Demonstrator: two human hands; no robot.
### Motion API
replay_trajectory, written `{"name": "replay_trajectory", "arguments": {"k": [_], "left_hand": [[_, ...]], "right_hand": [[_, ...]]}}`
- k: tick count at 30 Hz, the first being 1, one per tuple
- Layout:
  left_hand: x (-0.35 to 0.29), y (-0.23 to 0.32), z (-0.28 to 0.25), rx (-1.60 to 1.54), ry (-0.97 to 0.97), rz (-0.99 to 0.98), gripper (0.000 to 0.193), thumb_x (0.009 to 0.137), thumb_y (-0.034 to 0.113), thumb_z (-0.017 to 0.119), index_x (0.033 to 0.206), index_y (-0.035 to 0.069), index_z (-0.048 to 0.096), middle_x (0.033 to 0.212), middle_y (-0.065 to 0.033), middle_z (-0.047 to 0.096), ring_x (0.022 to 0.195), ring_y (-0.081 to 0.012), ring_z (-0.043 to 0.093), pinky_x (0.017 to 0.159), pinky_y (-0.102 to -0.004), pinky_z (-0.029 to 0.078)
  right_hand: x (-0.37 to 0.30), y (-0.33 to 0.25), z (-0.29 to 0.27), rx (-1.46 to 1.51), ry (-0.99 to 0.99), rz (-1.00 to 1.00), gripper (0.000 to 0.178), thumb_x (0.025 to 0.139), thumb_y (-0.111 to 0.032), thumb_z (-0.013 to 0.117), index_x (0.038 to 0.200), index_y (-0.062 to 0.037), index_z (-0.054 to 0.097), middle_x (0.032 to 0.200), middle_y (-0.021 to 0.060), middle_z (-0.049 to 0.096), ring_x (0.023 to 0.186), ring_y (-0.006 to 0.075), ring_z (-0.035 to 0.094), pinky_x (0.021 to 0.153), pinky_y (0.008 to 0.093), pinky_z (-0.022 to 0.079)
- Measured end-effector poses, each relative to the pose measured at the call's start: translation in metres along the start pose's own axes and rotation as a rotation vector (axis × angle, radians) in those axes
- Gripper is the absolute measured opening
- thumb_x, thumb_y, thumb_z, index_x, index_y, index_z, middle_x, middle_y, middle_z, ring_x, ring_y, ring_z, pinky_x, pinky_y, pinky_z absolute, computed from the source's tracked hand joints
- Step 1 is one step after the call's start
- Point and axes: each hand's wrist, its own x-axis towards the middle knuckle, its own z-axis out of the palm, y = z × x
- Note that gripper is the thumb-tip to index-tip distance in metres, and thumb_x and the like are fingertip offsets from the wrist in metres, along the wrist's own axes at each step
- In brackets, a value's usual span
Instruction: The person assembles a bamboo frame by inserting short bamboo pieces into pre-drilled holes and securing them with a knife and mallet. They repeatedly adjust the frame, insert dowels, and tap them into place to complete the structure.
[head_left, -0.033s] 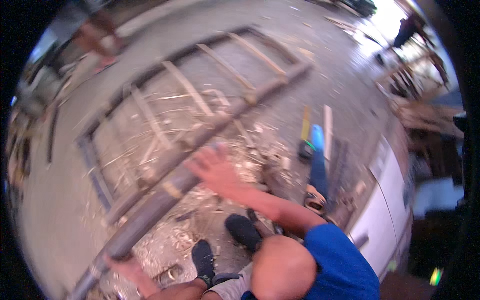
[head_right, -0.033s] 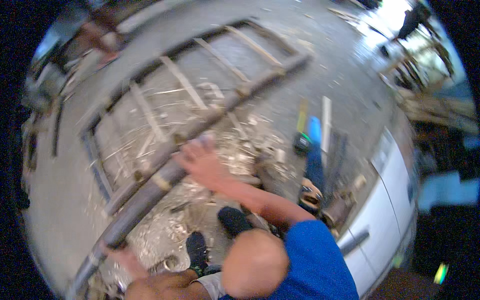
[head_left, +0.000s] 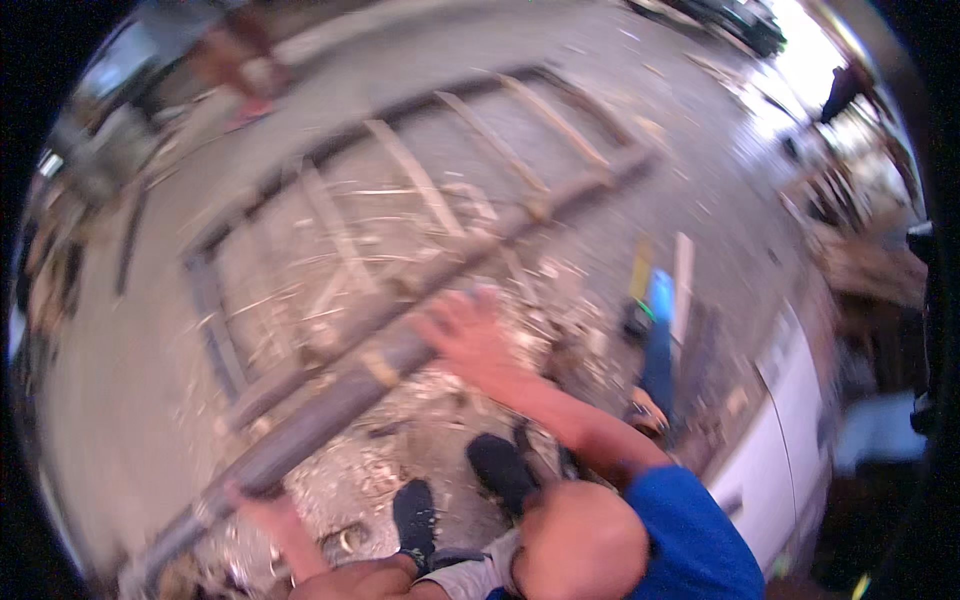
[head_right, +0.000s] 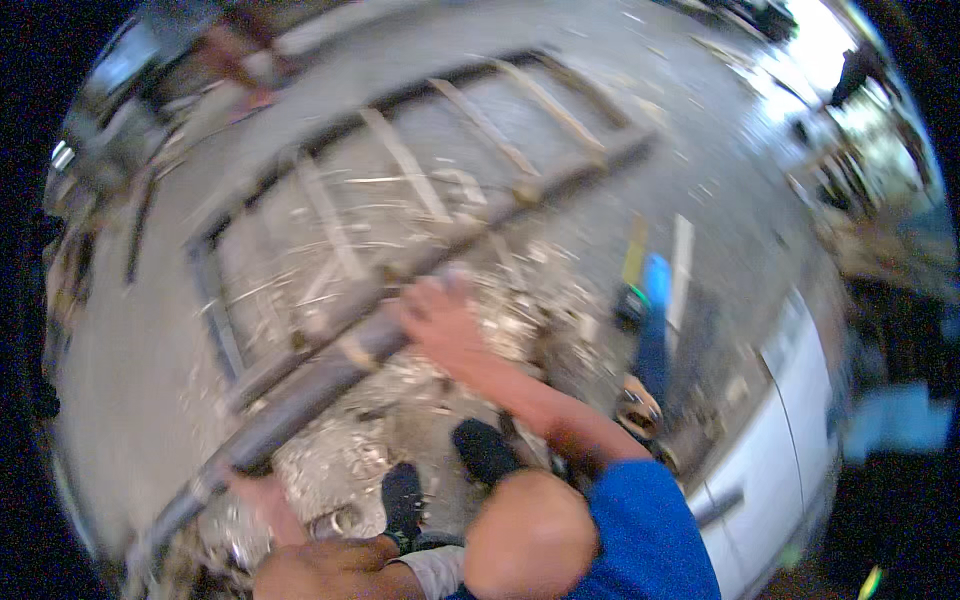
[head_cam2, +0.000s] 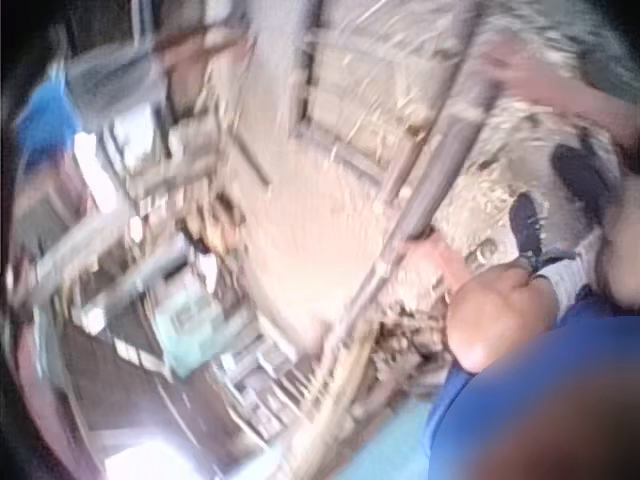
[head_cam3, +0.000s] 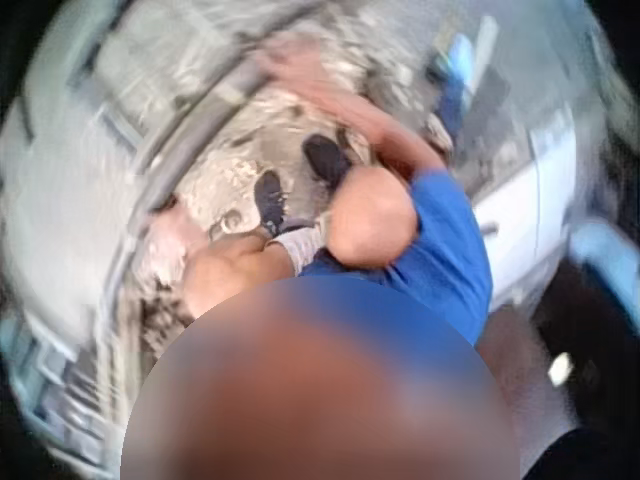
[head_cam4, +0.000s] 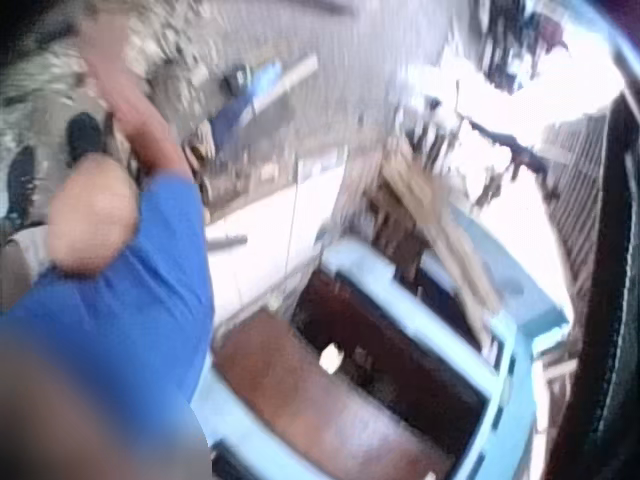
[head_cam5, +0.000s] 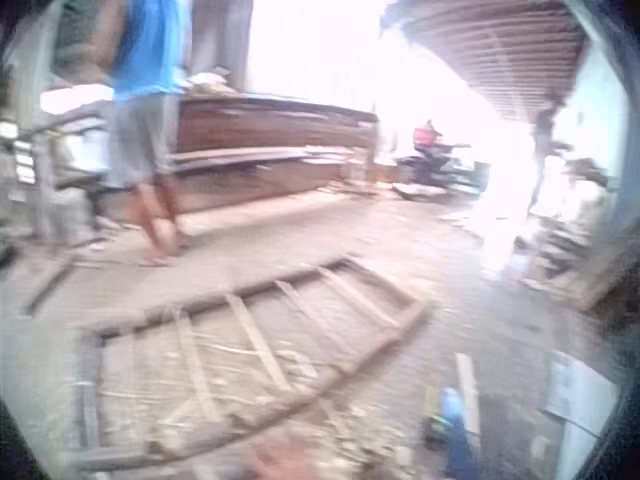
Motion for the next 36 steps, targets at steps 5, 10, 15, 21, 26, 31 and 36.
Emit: {"name": "replay_trajectory", "arguments": {"k": [5,10,15,21,26,31,36], "left_hand": [[-0.008,-0.079,0.009,-0.301,-0.224,-0.462,0.077,0.087,0.056,0.075,0.144,0.013,0.048,0.142,-0.0098,0.054,0.128,-0.0301,0.054,0.112,-0.053,0.043],[-0.02,-0.113,0.028,-0.218,-0.194,-0.6,0.073,0.087,0.054,0.078,0.138,0.01,0.05,0.127,-0.0125,0.057,0.12,-0.0312,0.055,0.104,-0.0549,0.048],[-0.01,-0.133,0.019,0.245,-0.181,-0.831,0.081,0.09,0.068,0.066,0.135,0.002,0.051,0.119,-0.0187,0.066,0.101,-0.0348,0.067,0.089,-0.049,0.056],[0.004,-0.133,-0.058,0.68,-0.462,-0.507,0.067,0.097,0.06,0.059,0.131,0.002,0.057,0.11,-0.0169,0.071,0.084,-0.0261,0.07,0.071,-0.0395,0.057],[-0.009,-0.123,-0.122,1.001,-0.72,-0.369,0.041,0.101,0.04,0.06,0.122,0.005,0.063,0.1,-0.0124,0.071,0.089,-0.0235,0.067,0.076,-0.0366,0.055],[-0.051,-0.139,-0.122,1.262,-0.857,-0.369,0.041,0.1,0.04,0.061,0.123,0.005,0.062,0.102,-0.0128,0.071,0.091,-0.024,0.066,0.077,-0.0368,0.054],[-0.097,-0.138,-0.072,1.3,-1.044,-0.241,0.042,0.1,0.039,0.062,0.123,0.005,0.062,0.103,-0.0133,0.07,0.093,-0.0245,0.066,0.078,-0.0371,0.054]], "right_hand": [[-0.007,0.046,-0.018,-0.062,-0.051,-0.014,0.085,0.067,-0.028,0.09,0.144,-0.0173,0.056,0.142,0.0095,0.05,0.14,0.0347,0.041,0.12,0.0662,0.022],[-0.011,0.072,0.003,-0.104,-0.114,0.029,0.078,0.074,-0.028,0.087,0.144,-0.0145,0.055,0.142,0.0131,0.052,0.141,0.0378,0.041,0.119,0.0638,0.027],[-0.054,0.07,0.046,0.078,-0.108,0.176,0.07,0.076,-0.026,0.083,0.138,-0.0057,0.057,0.138,0.0221,0.054,0.133,0.0435,0.046,0.115,0.0556,0.036],[-0.185,0.014,0.009,0.32,-0.018,0.328,0.059,0.08,-0.019,0.081,0.134,-0.004,0.062,0.134,0.023,0.058,0.126,0.0438,0.053,0.109,0.0497,0.045],[-0.322,-0.036,-0.032,0.307,-0.13,0.561,0.049,0.096,-0.034,0.068,0.135,-0.0045,0.059,0.124,0.0202,0.059,0.121,0.0388,0.056,0.099,0.0454,0.05],[-0.407,-0.084,-0.056,0.47,-0.177,0.901,0.042,0.098,-0.037,0.065,0.125,-0.0057,0.062,0.106,0.0213,0.063,0.106,0.0433,0.064,0.088,0.05,0.054],[-0.429,-0.099,-0.061,0.789,-0.308,1.012,0.047,0.1,-0.043,0.056,0.109,0.0006,0.069,0.101,0.0291,0.069,0.1,0.0464,0.068,0.086,0.0524,0.052]]}}
